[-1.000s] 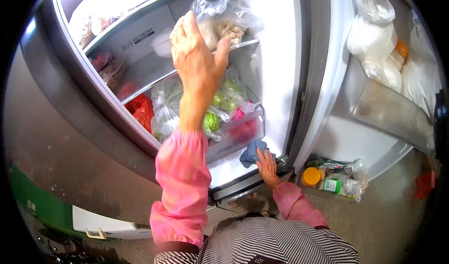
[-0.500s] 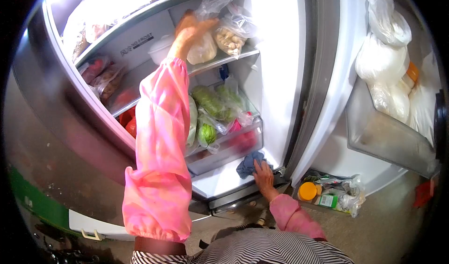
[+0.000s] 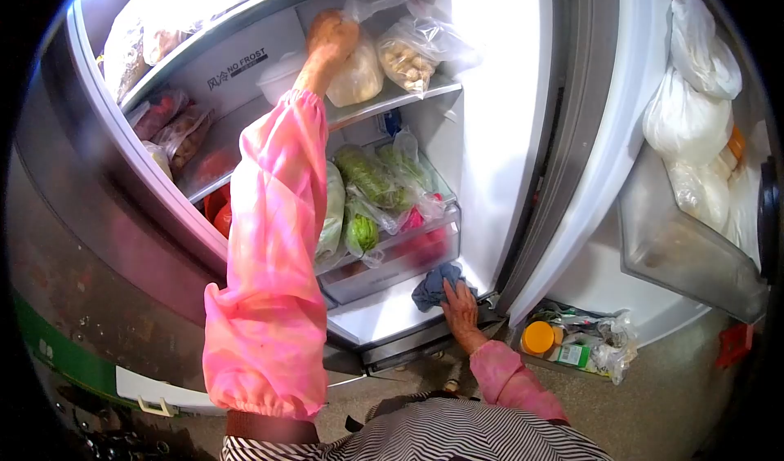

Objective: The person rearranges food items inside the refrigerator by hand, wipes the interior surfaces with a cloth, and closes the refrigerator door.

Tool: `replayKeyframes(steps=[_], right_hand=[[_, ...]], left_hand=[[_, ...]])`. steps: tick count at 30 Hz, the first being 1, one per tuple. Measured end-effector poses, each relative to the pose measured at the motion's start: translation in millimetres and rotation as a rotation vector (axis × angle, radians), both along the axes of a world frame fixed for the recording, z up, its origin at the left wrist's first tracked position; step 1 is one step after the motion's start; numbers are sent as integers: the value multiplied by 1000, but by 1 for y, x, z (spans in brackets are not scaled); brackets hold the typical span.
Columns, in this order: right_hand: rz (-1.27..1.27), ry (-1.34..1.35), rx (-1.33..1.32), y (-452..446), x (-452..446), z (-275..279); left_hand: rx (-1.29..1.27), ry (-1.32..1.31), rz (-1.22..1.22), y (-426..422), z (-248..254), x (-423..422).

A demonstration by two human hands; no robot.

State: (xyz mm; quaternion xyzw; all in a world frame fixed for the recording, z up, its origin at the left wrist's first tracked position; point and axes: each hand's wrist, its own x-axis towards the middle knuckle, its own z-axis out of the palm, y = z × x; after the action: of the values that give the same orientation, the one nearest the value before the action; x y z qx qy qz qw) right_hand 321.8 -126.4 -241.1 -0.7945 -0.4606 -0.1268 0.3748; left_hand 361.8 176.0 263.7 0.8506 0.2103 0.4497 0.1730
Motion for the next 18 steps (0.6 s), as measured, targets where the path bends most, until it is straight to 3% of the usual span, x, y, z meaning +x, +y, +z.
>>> replayKeyframes(steps=[4, 7, 10, 13, 15, 16, 18], right_hand=[[-10, 18, -29, 2, -1, -2], [-11, 45, -53, 2, 0, -1], [-12, 53, -55, 0, -1, 0], [0, 47, -47, 1, 1, -1], [37, 28, -30, 4, 7, 3], [38, 47, -50, 5, 8, 2], [35, 78, -85, 10, 12, 2]], left_hand=[[142, -76, 16, -10, 1, -8], [-19, 78, -46, -33, 7, -19], [21, 9, -110, -33, 6, -11], [231, -43, -86, -47, 3, -23], [606, -162, 328, -84, -11, -31], [541, -102, 310, -92, -9, -36], [739, -378, 279, -111, -22, -42]])
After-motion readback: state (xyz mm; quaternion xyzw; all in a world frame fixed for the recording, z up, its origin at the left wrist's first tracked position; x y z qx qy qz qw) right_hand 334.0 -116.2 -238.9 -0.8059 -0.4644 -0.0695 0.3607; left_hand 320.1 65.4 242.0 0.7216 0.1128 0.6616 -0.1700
